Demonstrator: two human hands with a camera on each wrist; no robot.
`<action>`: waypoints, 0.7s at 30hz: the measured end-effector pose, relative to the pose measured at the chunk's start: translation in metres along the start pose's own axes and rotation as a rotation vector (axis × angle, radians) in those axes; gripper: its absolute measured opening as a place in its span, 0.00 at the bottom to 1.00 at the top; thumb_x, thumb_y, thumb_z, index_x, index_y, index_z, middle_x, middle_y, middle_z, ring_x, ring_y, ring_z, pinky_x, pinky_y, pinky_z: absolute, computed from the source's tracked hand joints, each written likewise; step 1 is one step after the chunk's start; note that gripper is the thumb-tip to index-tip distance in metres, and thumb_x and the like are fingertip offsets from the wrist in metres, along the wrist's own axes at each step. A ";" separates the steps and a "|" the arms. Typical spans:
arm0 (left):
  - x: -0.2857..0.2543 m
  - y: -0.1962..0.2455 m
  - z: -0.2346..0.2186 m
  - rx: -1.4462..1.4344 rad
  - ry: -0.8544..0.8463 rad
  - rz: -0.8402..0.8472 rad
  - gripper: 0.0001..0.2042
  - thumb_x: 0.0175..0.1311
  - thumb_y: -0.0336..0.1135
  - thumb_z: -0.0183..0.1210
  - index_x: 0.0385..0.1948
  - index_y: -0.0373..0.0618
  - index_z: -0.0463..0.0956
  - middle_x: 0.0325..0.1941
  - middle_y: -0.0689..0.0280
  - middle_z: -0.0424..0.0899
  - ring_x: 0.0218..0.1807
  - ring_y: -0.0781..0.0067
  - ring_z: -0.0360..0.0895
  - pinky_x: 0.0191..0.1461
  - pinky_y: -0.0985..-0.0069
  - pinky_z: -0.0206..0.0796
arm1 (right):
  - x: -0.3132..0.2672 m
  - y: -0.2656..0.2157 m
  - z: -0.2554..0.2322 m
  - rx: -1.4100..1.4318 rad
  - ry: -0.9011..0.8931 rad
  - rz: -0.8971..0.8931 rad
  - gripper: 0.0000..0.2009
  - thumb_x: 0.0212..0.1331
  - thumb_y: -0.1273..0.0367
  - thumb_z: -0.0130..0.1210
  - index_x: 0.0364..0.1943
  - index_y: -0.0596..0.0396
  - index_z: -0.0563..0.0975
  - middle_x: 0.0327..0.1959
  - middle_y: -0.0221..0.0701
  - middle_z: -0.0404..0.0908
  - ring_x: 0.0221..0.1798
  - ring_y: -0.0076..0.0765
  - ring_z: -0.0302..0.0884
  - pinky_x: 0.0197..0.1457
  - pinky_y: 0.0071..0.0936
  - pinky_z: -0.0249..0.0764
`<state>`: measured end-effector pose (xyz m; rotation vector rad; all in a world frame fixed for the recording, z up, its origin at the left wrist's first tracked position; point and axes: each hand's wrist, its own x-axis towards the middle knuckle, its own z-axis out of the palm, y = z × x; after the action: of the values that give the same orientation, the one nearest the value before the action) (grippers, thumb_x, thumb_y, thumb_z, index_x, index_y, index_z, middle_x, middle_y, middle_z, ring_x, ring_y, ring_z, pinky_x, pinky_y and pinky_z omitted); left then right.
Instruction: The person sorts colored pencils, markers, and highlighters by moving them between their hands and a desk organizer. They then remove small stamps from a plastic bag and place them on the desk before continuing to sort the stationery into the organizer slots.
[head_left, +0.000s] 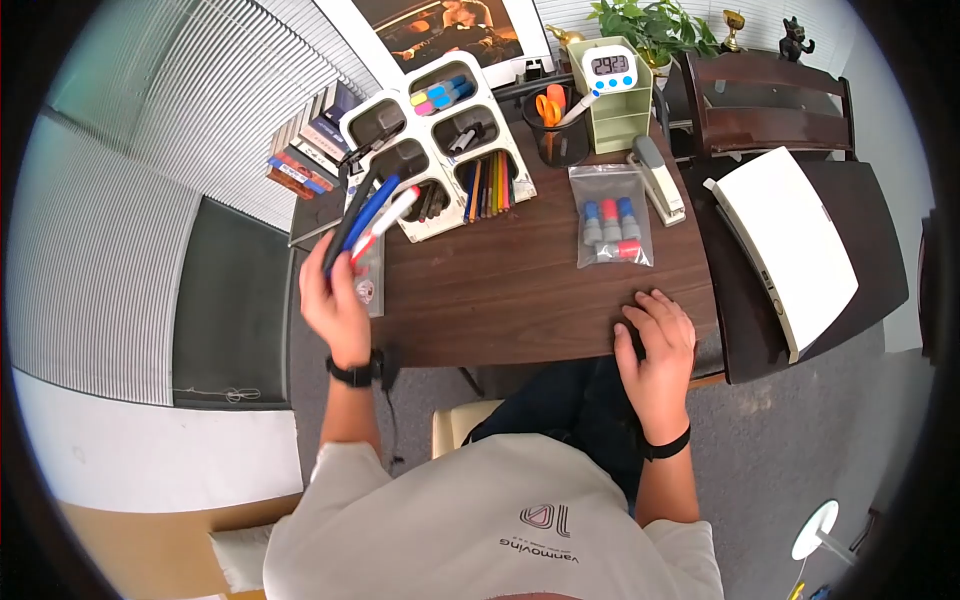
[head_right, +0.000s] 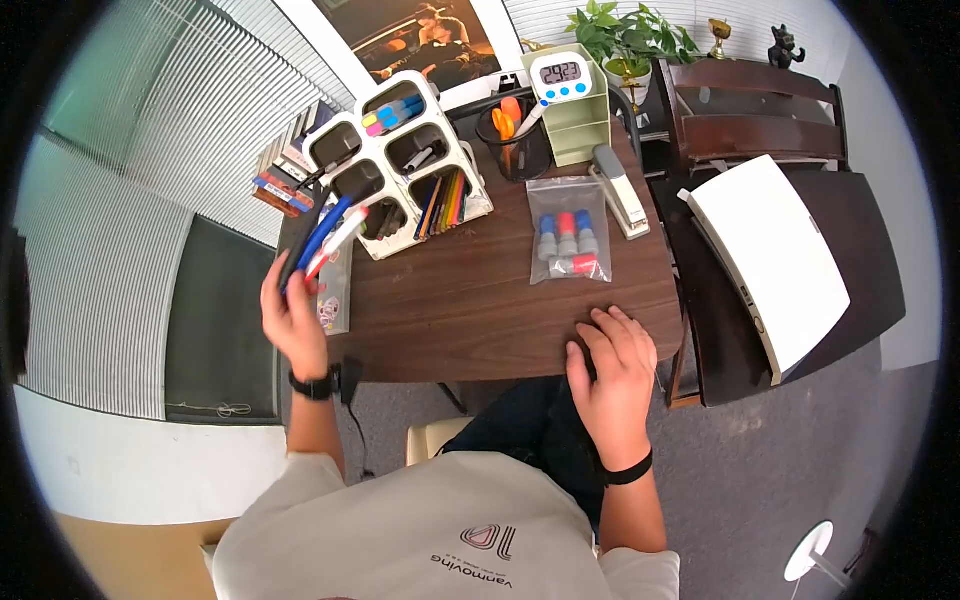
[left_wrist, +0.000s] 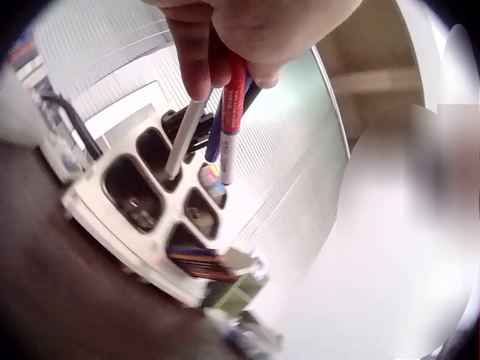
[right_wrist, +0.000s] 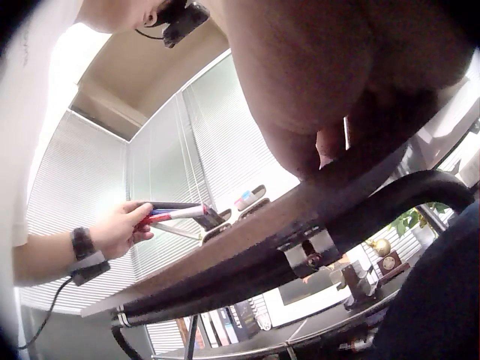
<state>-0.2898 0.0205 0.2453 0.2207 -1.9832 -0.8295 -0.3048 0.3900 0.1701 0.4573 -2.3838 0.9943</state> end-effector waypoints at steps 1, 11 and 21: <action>-0.015 0.009 -0.006 -0.260 0.019 -0.209 0.15 0.79 0.28 0.54 0.62 0.34 0.76 0.48 0.63 0.84 0.41 0.78 0.82 0.42 0.76 0.81 | 0.002 -0.001 -0.001 0.001 0.007 -0.015 0.10 0.56 0.73 0.68 0.43 0.55 0.85 0.50 0.37 0.86 0.59 0.50 0.81 0.65 0.45 0.72; -0.110 0.081 0.066 -1.112 -0.416 -1.126 0.15 0.84 0.42 0.48 0.58 0.42 0.73 0.47 0.67 0.82 0.42 0.80 0.76 0.50 0.81 0.75 | 0.037 -0.067 0.042 0.907 -0.374 0.308 0.18 0.65 0.61 0.67 0.50 0.61 0.79 0.41 0.40 0.84 0.37 0.35 0.81 0.42 0.33 0.79; -0.104 0.075 0.063 -0.297 -0.883 -0.339 0.15 0.81 0.36 0.48 0.56 0.35 0.75 0.36 0.62 0.86 0.32 0.78 0.84 0.35 0.82 0.74 | 0.035 -0.045 0.065 1.155 -0.247 0.566 0.12 0.73 0.63 0.58 0.45 0.60 0.78 0.31 0.30 0.84 0.33 0.21 0.78 0.39 0.27 0.76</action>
<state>-0.2724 0.1545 0.1992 0.0009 -2.6186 -1.6282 -0.3328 0.3083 0.1765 0.2740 -1.9065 2.6930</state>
